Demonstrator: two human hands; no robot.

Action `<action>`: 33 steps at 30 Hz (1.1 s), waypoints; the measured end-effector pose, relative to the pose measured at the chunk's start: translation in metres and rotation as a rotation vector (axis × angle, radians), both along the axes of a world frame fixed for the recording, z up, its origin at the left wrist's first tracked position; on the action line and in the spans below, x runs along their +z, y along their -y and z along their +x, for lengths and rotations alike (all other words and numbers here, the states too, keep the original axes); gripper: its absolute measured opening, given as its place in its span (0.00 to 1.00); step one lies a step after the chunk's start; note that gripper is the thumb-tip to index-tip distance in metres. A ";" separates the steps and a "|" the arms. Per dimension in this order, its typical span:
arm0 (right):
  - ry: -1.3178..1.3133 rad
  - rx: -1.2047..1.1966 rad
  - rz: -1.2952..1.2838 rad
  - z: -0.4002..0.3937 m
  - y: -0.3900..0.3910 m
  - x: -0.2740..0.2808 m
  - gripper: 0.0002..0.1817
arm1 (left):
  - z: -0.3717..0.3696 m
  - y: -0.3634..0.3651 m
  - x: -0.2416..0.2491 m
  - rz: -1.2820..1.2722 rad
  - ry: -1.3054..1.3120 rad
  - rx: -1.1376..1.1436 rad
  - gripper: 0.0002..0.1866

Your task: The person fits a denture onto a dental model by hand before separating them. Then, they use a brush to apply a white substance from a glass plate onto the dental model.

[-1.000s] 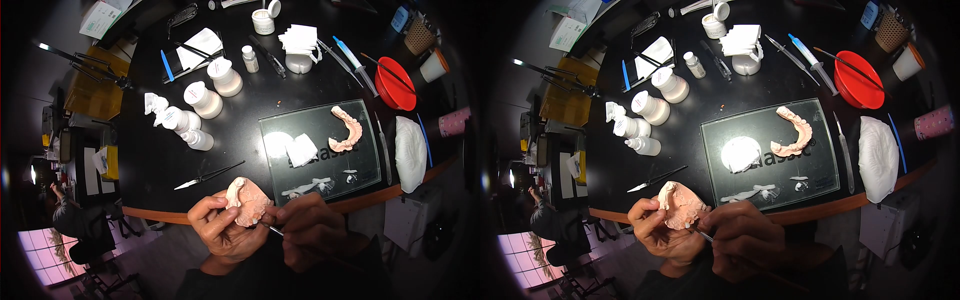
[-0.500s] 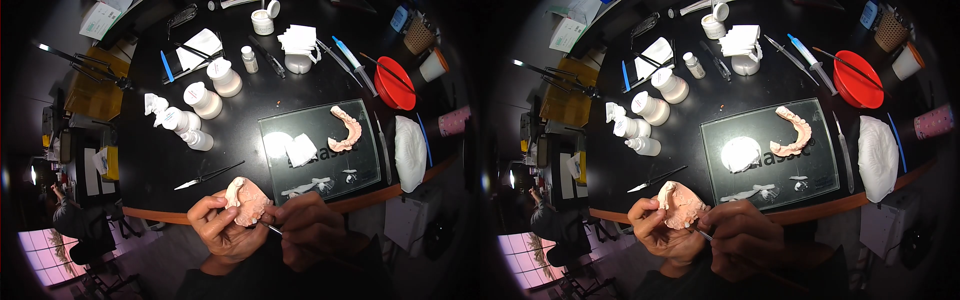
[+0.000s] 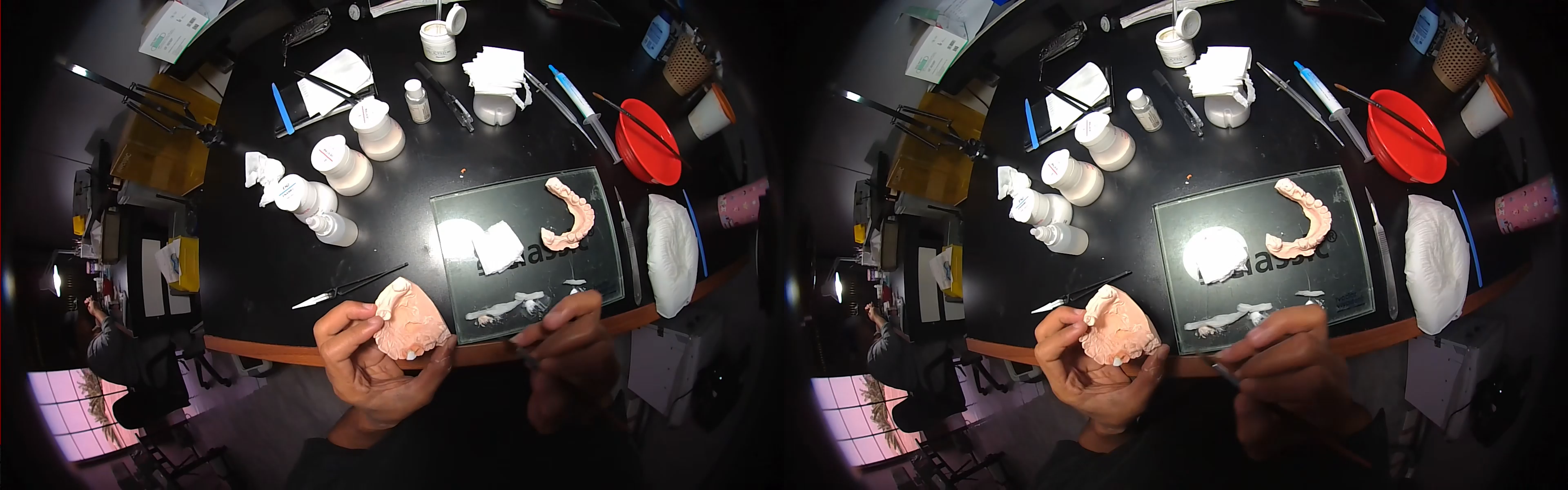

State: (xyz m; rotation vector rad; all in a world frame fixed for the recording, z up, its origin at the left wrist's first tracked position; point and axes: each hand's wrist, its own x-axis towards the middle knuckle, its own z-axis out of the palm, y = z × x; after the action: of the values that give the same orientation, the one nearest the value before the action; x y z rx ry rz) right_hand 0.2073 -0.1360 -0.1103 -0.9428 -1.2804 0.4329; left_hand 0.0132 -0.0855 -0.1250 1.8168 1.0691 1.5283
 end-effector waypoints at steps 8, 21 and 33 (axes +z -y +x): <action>0.349 -0.219 -0.025 0.051 0.014 0.004 0.05 | 0.000 0.000 0.002 -0.070 0.043 -0.045 0.44; 0.389 -0.342 -0.128 0.073 0.018 -0.001 0.05 | -0.005 0.004 -0.004 -0.042 -0.001 0.003 0.44; 0.395 -0.351 -0.114 0.073 0.018 -0.002 0.05 | -0.008 0.005 -0.004 -0.045 -0.032 0.010 0.43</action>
State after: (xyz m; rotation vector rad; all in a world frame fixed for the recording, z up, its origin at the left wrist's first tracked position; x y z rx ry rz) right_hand 0.2805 -0.1542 -0.1126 -1.3693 -1.4145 0.0425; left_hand 0.0057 -0.0907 -0.1292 1.8137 1.1204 1.4733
